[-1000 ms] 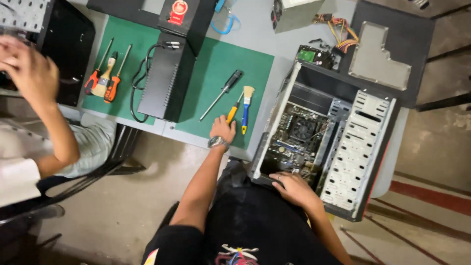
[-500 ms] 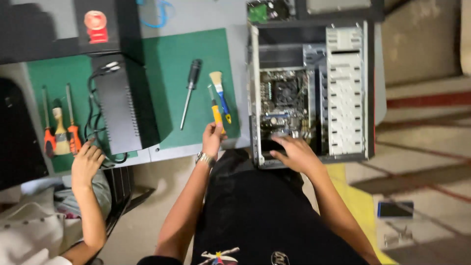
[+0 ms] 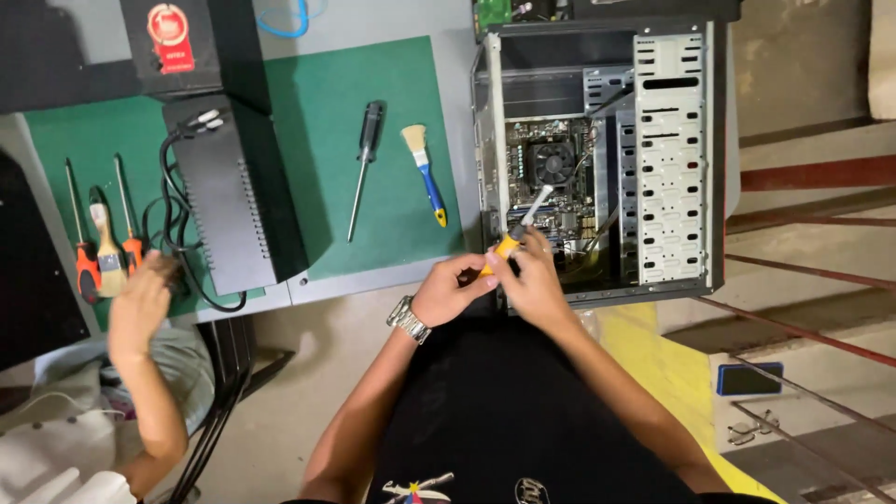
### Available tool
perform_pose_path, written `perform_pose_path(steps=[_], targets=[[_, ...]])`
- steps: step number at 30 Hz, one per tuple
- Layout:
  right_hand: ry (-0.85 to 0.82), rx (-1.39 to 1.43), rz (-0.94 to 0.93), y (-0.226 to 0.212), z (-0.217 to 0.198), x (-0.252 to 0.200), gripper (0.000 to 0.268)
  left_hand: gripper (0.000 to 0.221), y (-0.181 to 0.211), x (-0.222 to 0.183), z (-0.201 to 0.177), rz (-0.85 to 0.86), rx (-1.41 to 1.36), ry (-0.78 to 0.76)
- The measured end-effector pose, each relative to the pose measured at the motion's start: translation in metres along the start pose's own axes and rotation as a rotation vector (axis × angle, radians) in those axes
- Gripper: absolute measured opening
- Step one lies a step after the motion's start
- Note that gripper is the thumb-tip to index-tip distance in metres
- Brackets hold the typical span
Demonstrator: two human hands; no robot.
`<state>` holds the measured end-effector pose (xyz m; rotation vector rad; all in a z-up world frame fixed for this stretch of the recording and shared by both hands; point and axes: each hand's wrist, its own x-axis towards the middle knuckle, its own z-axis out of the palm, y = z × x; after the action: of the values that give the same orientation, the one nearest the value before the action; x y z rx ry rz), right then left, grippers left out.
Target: Removing the power supply and other internal hardware from a desktop computer chassis using a screwdriver.
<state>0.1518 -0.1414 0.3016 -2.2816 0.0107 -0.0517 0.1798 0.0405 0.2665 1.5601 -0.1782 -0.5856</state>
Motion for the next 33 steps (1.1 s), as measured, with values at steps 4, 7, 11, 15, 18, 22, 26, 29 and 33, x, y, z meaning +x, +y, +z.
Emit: perform_pose_path(steps=[4,7,11,15,18,22,26,29,33], targets=[[0.105,-0.23,-0.135,-0.037,-0.002,0.012,0.025,0.027,0.023,-0.003,-0.012,-0.059,-0.112,0.015],[0.166,0.148,-0.034,-0.028,-0.016,0.018,0.019,0.021,0.0,0.005,-0.038,-0.102,0.087,0.047],[0.17,0.368,0.26,0.015,-0.028,-0.011,0.02,0.012,-0.047,0.017,-0.07,-0.087,0.312,0.155],[0.188,0.496,0.441,0.034,-0.039,-0.028,0.051,0.021,-0.098,0.029,-0.112,-0.202,0.687,0.276],[0.198,0.512,0.396,0.068,-0.043,-0.036,0.055,0.024,-0.113,0.032,-0.133,-0.223,0.904,0.474],[0.251,0.341,0.369,0.084,-0.033,-0.041,0.023,0.017,-0.113,0.012,-0.156,-0.032,1.041,0.762],[0.222,-0.349,0.171,0.052,-0.012,-0.044,0.018,0.01,-0.125,0.003,-0.142,-0.011,0.855,0.663],[0.182,-0.601,0.004,0.053,-0.007,-0.045,0.016,0.023,-0.174,-0.01,-0.124,-0.236,0.646,0.547],[0.084,-0.585,0.017,0.053,-0.013,-0.045,0.034,0.02,-0.224,-0.028,-0.083,-0.212,0.717,0.697]])
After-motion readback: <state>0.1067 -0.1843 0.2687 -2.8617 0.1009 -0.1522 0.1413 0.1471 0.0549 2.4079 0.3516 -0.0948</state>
